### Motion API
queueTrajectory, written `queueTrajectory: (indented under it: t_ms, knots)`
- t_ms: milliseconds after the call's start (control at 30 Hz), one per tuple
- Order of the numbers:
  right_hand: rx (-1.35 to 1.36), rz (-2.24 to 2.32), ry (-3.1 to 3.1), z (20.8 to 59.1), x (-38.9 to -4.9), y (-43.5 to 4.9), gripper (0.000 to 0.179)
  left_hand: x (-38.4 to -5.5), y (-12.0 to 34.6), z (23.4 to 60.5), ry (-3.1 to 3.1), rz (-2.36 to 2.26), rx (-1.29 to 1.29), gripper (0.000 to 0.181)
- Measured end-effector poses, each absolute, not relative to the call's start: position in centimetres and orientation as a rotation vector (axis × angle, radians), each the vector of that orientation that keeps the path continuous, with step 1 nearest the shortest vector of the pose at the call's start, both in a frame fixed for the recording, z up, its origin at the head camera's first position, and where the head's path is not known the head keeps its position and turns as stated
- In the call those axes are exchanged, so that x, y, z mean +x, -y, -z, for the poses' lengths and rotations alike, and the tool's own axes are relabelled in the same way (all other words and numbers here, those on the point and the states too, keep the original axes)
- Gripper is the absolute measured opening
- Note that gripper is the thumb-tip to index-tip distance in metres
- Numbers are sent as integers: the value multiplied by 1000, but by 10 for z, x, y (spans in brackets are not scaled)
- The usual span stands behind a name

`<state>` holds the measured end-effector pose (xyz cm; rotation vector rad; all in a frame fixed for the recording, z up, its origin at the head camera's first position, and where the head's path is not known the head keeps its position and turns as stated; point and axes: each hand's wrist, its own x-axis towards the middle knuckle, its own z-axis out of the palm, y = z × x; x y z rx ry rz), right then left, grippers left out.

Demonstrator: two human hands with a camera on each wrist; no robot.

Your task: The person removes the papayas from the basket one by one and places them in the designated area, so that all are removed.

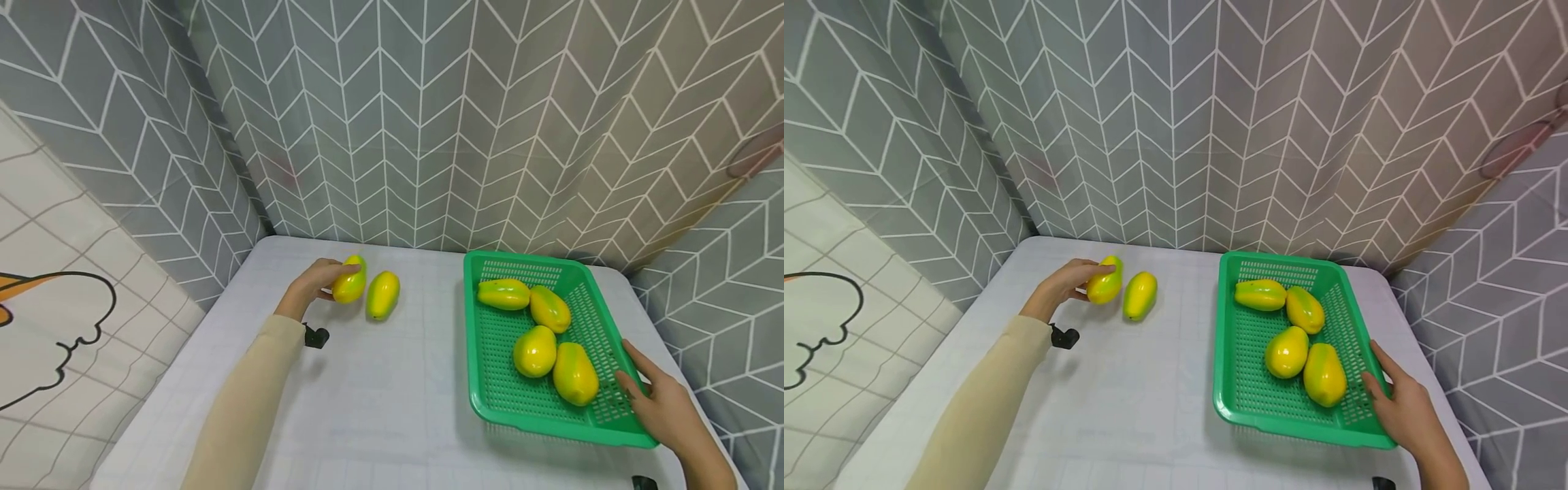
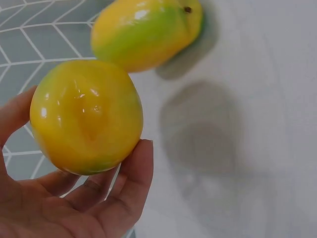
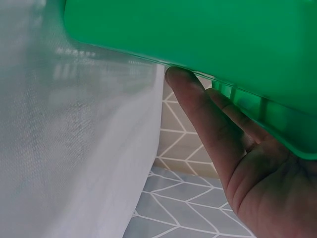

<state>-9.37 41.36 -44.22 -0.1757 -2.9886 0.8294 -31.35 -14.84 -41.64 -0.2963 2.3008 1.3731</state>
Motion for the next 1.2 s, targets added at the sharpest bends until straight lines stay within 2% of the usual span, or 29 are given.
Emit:
queueTrajectory:
  t_ms: [633,1200]
  knots:
    - [-152,-792,2965,446,-91,-413,62,-316,151,449,-2341,-1270,-352,78]
    - [-181,-823,3000,443,-90,-413,64,-317,150,456,-2362,-1268,-342,76]
